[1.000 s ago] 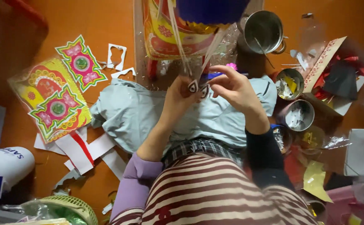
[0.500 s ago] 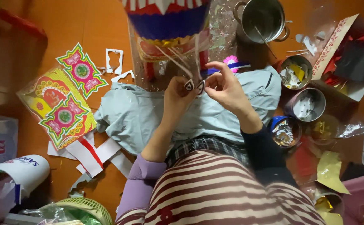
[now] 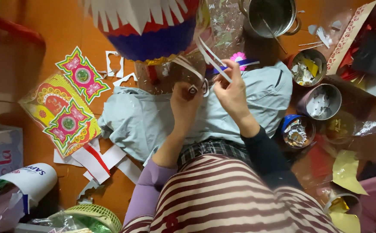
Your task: Assembling and decorating traditional paper lanterns by gluing on various paper elements.
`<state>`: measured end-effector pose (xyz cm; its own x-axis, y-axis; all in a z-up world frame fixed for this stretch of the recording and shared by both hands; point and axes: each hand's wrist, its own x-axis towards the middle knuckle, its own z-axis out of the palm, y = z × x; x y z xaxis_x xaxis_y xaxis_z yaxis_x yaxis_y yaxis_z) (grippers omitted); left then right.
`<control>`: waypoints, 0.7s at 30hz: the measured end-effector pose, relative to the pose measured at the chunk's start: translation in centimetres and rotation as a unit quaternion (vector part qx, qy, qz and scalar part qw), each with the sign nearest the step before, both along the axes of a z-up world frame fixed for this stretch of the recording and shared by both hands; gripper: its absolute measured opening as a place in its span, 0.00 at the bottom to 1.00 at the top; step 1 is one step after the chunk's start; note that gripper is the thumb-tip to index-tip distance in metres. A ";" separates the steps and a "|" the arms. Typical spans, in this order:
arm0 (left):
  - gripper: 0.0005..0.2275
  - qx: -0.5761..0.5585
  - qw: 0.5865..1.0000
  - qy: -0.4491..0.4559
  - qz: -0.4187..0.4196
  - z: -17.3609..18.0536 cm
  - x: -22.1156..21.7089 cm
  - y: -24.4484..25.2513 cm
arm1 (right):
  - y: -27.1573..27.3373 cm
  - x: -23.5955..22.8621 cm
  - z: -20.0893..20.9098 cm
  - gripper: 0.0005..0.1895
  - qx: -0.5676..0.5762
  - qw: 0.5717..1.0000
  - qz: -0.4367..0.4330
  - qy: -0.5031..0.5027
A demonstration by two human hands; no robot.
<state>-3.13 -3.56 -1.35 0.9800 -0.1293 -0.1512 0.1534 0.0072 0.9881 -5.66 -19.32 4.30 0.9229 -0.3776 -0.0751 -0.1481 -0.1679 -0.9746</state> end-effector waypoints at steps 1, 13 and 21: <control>0.13 0.055 0.998 -0.017 0.014 0.1 0.1 0.1 | -0.2 0.1 -0.2 0.27 -0.060 0.998 -0.032 -0.009; 0.13 -0.141 0.986 0.088 0.007 -0.1 0.5 0.2 | -8.5 5.5 -7.0 0.18 -0.113 0.988 -0.084 -0.065; 0.11 -0.121 0.988 0.092 -0.010 -0.4 0.6 0.3 | -9.6 6.7 -9.3 0.26 -0.139 0.980 -0.141 -0.018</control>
<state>-2.52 -3.24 -1.78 0.9359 -0.2024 -0.2883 0.3323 0.2359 0.9132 1.01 -28.96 -5.03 0.7793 -0.6190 0.0974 -0.1924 -0.3844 -0.9029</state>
